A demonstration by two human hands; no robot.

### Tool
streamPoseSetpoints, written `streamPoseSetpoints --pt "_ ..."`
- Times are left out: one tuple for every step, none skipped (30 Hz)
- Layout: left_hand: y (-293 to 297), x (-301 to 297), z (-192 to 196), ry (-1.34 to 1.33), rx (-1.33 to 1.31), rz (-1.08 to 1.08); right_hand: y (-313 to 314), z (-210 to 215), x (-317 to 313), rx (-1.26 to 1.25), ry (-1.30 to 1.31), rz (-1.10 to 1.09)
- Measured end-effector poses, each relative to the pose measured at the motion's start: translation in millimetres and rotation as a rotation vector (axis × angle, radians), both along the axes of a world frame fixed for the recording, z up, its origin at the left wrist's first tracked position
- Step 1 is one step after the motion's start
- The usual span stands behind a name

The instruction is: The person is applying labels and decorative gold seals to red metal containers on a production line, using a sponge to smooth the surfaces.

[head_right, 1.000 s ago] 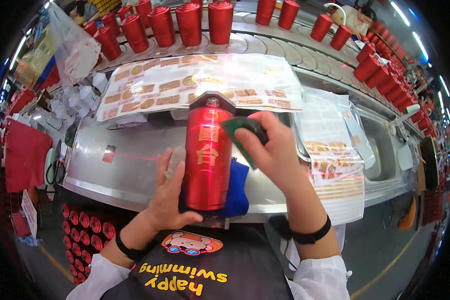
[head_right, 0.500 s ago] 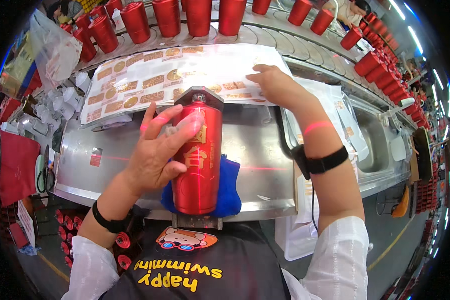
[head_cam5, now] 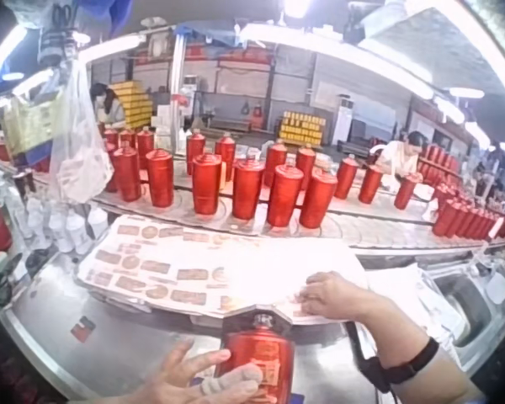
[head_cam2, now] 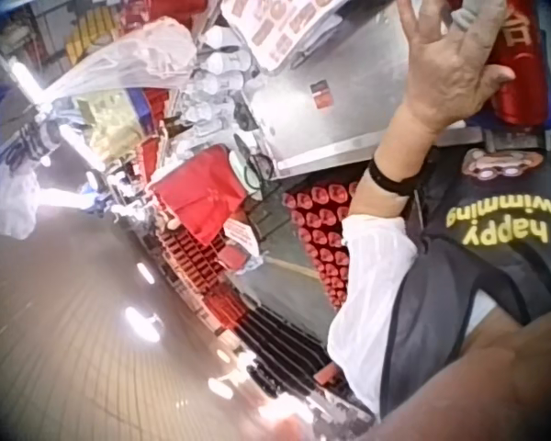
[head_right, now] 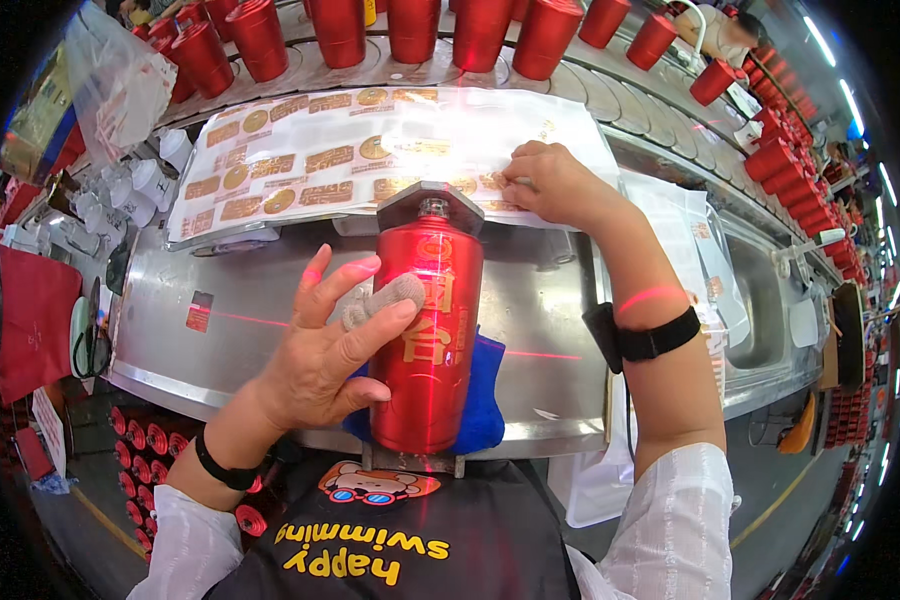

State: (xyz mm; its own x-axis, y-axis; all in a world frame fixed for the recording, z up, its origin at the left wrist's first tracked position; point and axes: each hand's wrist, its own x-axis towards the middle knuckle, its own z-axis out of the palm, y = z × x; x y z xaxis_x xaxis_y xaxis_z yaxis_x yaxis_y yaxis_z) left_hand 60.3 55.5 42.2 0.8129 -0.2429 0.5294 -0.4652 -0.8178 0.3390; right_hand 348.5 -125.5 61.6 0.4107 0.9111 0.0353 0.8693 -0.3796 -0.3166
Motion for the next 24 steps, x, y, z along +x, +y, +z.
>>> streamPoseSetpoints --pt "2.1 1.1 2.8 0.007 -0.016 -0.005 -0.2 -1.9 -0.2 0.048 -0.026 0.021" --pt "5.7 2.7 7.5 0.013 -0.032 -0.009 0.1 -2.6 -0.8 0.067 -0.042 0.027" --pt "9.5 4.9 11.7 0.020 -0.047 -0.014 0.5 -3.3 -1.5 0.087 -0.058 0.033" --pt "14.0 8.1 15.4 0.012 -0.077 -0.005 1.2 -3.6 -1.8 0.110 -0.074 0.039" --pt "19.0 12.0 19.0 0.003 -0.107 0.005 1.6 -4.4 -0.9 0.113 -0.063 0.045" --pt "23.8 15.9 23.2 -0.005 -0.137 0.014 1.9 -5.7 0.9 0.117 -0.052 0.051" --pt "28.8 19.4 29.8 0.006 -0.181 0.020 2.1 -6.8 2.1 0.121 -0.043 0.055" --pt "34.4 25.9 35.0 0.001 -0.174 0.005 0.9 -6.9 2.0 0.124 -0.067 0.048" --pt "40.3 33.8 39.8 -0.004 -0.168 -0.010 -0.2 -6.8 1.7 0.126 -0.091 0.040" --pt "44.2 39.6 44.8 -0.008 -0.157 -0.020 0.5 -7.2 1.4 0.133 -0.114 0.038" --pt "44.2 43.9 49.9 0.016 -0.173 0.009 1.6 -7.0 0.3 0.146 -0.135 0.015" --pt "44.6 49.0 53.6 0.028 -0.172 0.025 3.5 -6.4 -1.5 0.159 -0.155 -0.008" --pt "44.9 54.8 56.5 0.040 -0.173 0.040 4.9 -5.9 -3.1 0.170 -0.176 -0.033" --pt "45.5 60.7 59.0 0.051 -0.174 0.055 6.8 -7.7 -3.9 0.141 -0.207 -0.038" --pt "46.6 67.3 59.4 0.063 -0.175 0.059 9.0 -11.3 -4.3 0.111 -0.238 -0.044" --pt "47.0 72.6 60.0 0.072 -0.183 0.067 10.9 -13.3 -4.6 0.081 -0.269 -0.049" --pt "47.1 77.3 60.8 0.080 -0.192 0.073 12.0 -12.7 -5.2 0.062 -0.306 -0.049" --pt "47.8 82.3 61.3 0.089 -0.200 0.080 12.7 -11.3 -5.9 0.042 -0.343 -0.049" --pt "50.2 87.2 60.0 0.104 -0.212 0.087 14.1 -9.5 -5.9 0.023 -0.382 -0.044" --pt "51.3 92.4 61.9 0.123 -0.213 0.098 13.9 -6.8 -5.3 0.088 -0.442 -0.015" --pt "51.5 98.8 64.0 0.141 -0.215 0.109 12.7 -2.7 -4.6 0.153 -0.502 0.015" --pt "52.7 105.5 66.0 0.157 -0.215 0.129 14.5 2.5 -4.3 0.223 -0.563 0.053" --pt "58.4 115.8 61.7 0.134 -0.213 0.105 20.6 14.5 -9.8 0.316 -0.611 0.118" --pt "66.1 131.2 50.8 0.113 -0.210 0.082 27.2 27.1 -17.1 0.390 -0.641 0.179"
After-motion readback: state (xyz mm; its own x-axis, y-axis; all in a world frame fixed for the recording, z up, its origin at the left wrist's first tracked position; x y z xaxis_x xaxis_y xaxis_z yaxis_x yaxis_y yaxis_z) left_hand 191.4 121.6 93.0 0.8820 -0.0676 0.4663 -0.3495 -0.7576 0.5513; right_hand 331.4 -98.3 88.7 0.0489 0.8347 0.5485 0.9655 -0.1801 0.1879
